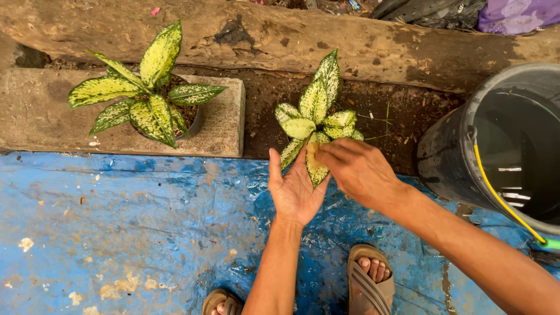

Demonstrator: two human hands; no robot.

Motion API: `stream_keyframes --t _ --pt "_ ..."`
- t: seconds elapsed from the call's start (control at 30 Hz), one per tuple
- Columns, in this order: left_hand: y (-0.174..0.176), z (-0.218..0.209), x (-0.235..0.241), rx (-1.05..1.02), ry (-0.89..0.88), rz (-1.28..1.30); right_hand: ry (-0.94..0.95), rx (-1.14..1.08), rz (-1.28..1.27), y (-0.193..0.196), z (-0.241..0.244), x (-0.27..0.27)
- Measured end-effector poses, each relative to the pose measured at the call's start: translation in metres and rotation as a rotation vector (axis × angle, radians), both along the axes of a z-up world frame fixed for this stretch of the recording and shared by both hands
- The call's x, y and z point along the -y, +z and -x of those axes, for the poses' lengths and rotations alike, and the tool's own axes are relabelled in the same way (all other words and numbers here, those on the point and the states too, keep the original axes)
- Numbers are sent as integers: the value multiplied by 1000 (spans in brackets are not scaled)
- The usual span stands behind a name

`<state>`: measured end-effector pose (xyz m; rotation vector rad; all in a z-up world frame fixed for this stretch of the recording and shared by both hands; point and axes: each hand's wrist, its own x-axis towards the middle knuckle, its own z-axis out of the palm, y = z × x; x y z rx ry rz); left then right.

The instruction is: The person wipes the leaves of a potted plant using a yellow sponge dipped in water from a nearby bucket. They repeatedly dip the sponge and wipe individual leaves, then briefly move the plant aside before returning to continue wiping.

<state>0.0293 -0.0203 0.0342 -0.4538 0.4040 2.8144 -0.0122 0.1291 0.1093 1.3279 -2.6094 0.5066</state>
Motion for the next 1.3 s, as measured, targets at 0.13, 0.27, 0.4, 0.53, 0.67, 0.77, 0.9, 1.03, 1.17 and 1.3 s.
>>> stream_keyframes --t 0.13,0.27,0.4,0.53,0.67,0.77,0.9,1.03,1.17,1.3 --pt "-11 -3 -1 -229 1 -171 31 73 45 -9 -14 1" --pt "-7 0 -2 -184 5 -158 52 121 135 -11 -38 3" --pt "4 6 -7 -46 -12 433 2 340 174 -7 -38 -15" --pt "11 3 -6 -4 -85 1422 -128 288 193 15 -27 -44" --pt "18 -3 -11 -400 340 1756 -282 310 179 29 -20 -57" --pt "28 -6 -11 -503 265 1847 -329 311 175 30 -20 -57" --pt "38 -6 -8 -433 -138 2068 -508 488 146 23 -20 -54" --pt "36 -3 -8 -510 26 2201 -516 591 175 12 -17 -48" --pt "34 -1 -4 -462 12 2176 -380 573 321 -2 -11 -39" --pt "36 2 1 -596 65 2175 -504 765 339 -11 -8 -28"
